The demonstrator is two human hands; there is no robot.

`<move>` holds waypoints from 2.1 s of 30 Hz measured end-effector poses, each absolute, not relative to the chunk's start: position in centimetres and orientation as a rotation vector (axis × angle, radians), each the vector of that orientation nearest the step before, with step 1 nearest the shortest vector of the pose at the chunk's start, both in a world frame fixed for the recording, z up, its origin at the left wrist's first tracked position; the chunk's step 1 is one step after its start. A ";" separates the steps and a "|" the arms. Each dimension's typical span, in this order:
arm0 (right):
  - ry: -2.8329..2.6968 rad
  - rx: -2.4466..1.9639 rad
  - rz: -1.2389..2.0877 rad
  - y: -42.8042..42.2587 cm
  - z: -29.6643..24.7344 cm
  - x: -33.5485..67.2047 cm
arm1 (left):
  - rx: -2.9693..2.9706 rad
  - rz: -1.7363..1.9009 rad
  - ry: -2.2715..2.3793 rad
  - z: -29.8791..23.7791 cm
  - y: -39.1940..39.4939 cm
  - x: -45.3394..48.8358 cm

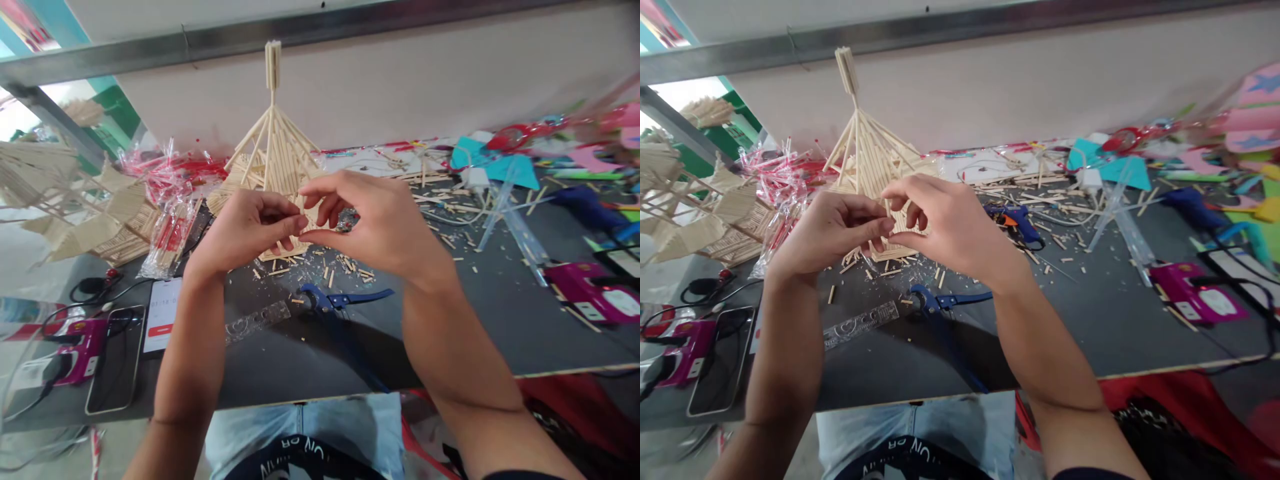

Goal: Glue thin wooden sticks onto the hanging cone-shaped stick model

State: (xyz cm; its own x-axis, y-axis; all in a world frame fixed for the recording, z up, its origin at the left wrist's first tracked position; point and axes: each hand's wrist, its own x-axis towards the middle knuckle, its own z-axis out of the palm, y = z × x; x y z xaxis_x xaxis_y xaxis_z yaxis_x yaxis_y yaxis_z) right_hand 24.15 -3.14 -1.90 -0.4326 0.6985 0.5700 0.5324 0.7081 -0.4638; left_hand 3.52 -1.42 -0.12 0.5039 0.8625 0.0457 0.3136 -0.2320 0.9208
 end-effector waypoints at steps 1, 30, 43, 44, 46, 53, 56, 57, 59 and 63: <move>-2.136 -0.935 0.259 -3.1 -2.0 24.1 | 1.789 0.721 0.990 -0.2 -1.4 3.5; -2.114 -0.979 0.103 -0.7 -1.8 25.5 | 2.014 1.017 1.203 0.9 -1.9 2.7; -2.095 -1.016 0.078 0.2 -2.9 25.4 | 2.129 0.856 1.187 -0.5 -1.7 4.1; -2.101 -1.021 0.067 0.4 -3.0 25.3 | 2.123 0.857 1.188 -0.5 -1.7 4.1; -2.114 -1.025 0.047 0.8 -3.2 25.2 | 2.106 0.861 1.188 -0.4 -1.7 3.9; -2.147 -1.025 -0.107 0.9 -3.2 25.0 | 2.094 0.874 1.197 0.3 -1.7 3.0; -2.152 -1.011 -0.189 0.9 -3.5 24.9 | 2.106 0.899 1.207 0.3 -1.6 2.8; -2.152 -1.001 -0.206 0.9 -3.5 24.9 | 2.111 0.910 1.211 0.2 -1.5 2.8; -2.157 -0.990 -0.224 0.9 -3.7 24.9 | 2.117 0.928 1.217 0.2 -1.5 2.8; -2.167 -1.002 -0.228 0.8 -3.7 24.9 | 2.127 0.933 1.215 0.2 -1.5 2.7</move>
State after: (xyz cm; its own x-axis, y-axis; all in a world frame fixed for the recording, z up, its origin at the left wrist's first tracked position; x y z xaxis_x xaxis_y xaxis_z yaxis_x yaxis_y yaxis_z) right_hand 24.86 0.78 -3.69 -0.4333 0.5914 0.6800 0.7199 0.6811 -0.1336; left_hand 2.75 -1.48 0.23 0.3621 0.8795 0.3087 0.5253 -0.4661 0.7119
